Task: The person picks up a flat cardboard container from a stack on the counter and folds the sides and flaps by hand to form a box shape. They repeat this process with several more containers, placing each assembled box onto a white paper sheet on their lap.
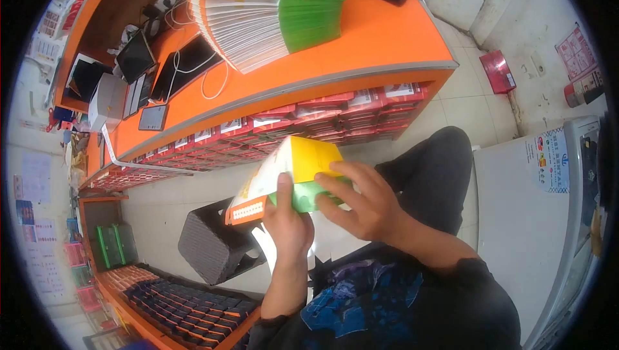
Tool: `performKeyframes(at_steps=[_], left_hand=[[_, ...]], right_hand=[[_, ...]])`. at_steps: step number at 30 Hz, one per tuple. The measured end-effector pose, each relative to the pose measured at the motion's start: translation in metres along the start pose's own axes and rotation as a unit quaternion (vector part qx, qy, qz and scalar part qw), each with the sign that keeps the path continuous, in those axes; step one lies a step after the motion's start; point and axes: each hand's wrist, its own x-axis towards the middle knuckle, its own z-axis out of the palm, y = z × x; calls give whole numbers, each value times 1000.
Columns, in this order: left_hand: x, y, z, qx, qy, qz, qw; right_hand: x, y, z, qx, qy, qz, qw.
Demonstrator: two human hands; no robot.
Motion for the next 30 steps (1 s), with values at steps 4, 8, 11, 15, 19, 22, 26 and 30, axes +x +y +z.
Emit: performKeyframes(at_steps=[4, 8, 11, 15, 19, 22, 26, 30], left_hand=[[-2, -1, 13, 8, 39, 74, 996], [5, -27, -26, 208, 27, 199, 957], [-7, -39, -17, 310, 58, 285, 905], [-18, -47, -39, 522, -44, 359, 773], [-22, -45, -63, 647, -49, 361, 670], [-22, -37, -22, 391, 7, 189, 901], [-22, -35, -16, 311, 42, 201, 928], [-24, -33, -13, 295, 46, 190, 935]], right_hand=[[-2, 0, 6, 50, 16, 30, 998], [4, -1, 12, 215, 69, 238, 945], [8, -5, 10, 195, 82, 212, 954], [5, -6, 13, 225, 77, 261, 936], [2, -3, 16, 245, 85, 259, 931], [3, -3, 16, 202, 92, 209, 952], [2, -5, 15, 112, 90, 153, 978], [-3, -11, 16, 102, 94, 140, 980]])
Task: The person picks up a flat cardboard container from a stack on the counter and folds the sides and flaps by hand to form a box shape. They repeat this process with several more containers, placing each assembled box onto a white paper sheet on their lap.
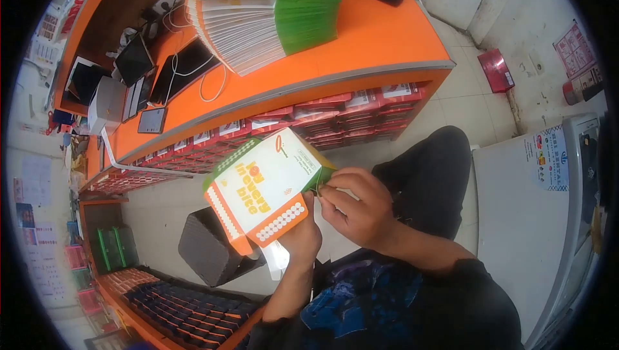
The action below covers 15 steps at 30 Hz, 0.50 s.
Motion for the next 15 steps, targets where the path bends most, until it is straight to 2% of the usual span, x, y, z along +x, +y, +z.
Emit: performKeyframes(at_steps=[2, 3, 5, 6, 8, 9, 10, 12, 14, 15], left_hand=[[-1, -1, -2, 100, -24, 51, 993], [-2, -6, -5, 99, -25, 51, 993], [-1, -12, -6, 112, -59, 118, 985], [-2, -14, -7, 112, -59, 117, 985], [-2, -7, -7, 116, -47, 63, 990], [-2, 2, 3, -14, 8, 19, 1000], [-2, 5, 1, -14, 9, 19, 1000], [-2, 6, -5, 205, -53, 104, 972], [-5, 4, -2, 193, -49, 120, 973], [-7, 4, -2, 171, -55, 99, 979]], right_hand=[[0, -2, 1, 10, -3, 14, 1000], [-1, -2, 0, 9, -3, 14, 1000], [-1, -1, 0, -10, -6, 0, 1000], [-1, -1, 0, -10, -7, 0, 1000], [-3, 1, 2, 19, 18, 12, 1000], [-2, 2, 1, 18, 17, 13, 1000], [1, 2, 2, 9, 26, 7, 1000], [1, 2, 2, 0, 34, 2, 999], [0, 1, 3, -20, 31, -12, 999], [-1, 0, 3, -20, 31, -11, 999]])
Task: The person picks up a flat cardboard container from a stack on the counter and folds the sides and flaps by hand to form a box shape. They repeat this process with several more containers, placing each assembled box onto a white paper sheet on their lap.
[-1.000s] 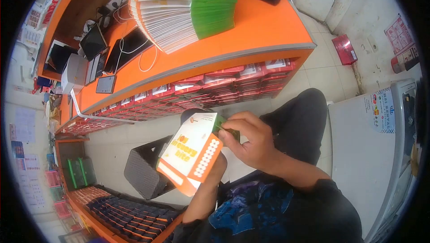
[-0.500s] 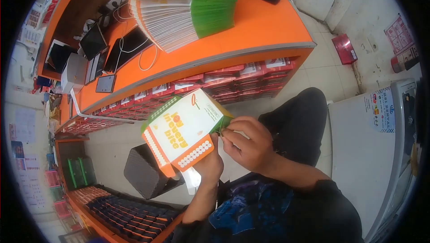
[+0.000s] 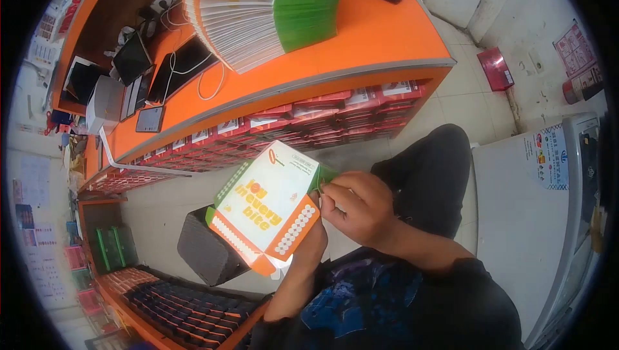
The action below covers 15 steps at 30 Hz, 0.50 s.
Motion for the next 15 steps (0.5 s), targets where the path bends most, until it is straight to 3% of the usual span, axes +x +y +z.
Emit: performKeyframes(at_steps=[2, 4, 7, 15], left_hand=[[0, 1, 2, -25, -8, -20, 999], [5, 6, 5, -30, 39, 18, 999], [5, 0, -1, 19, -2, -3, 1000], [7, -5, -1, -47, 30, 36, 998]], right_hand=[[0, -1, -1, -12, -12, -3, 1000], [-2, 1, -1, -6, -13, -1, 1000], [-3, -1, -2, -3, -23, -1, 1000], [-3, -3, -7, -4, -72, -29, 997]])
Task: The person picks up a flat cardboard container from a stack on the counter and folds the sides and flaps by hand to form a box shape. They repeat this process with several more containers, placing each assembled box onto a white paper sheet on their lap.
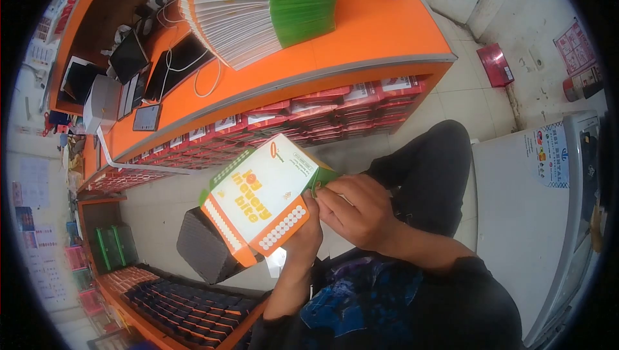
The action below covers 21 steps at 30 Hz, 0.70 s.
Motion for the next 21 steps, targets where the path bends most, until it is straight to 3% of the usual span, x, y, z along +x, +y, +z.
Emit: performKeyframes(at_steps=[5, 7, 8, 10, 14, 15, 16, 18, 21], left_hand=[[1, -7, -4, 6, 12, 49, 999], [-4, -15, -15, 63, -90, 28, 994], [-5, -16, -15, 63, -90, 28, 994], [-6, -15, -15, -8, -68, -30, 997], [-10, -3, -7, -60, -59, 5, 996], [-9, -1, -10, -66, -78, -25, 994], [-10, -1, -10, -67, -78, -25, 994], [-9, 0, -8, -204, 5, -139, 969], [0, 0, -15, -270, 7, -133, 954]], right_hand=[[2, 0, -1, 12, -14, 26, 999], [2, 0, -2, 31, -16, 42, 999], [2, 0, -2, 50, -17, 57, 997], [0, 3, 2, 52, -4, 52, 997], [-5, 5, 8, 96, 20, 66, 993], [-7, 5, 9, 97, 19, 66, 993], [-10, 6, 10, 126, -4, 92, 988], [-9, 9, 8, 154, -28, 118, 981], [8, 17, -2, 202, 15, 183, 962]])
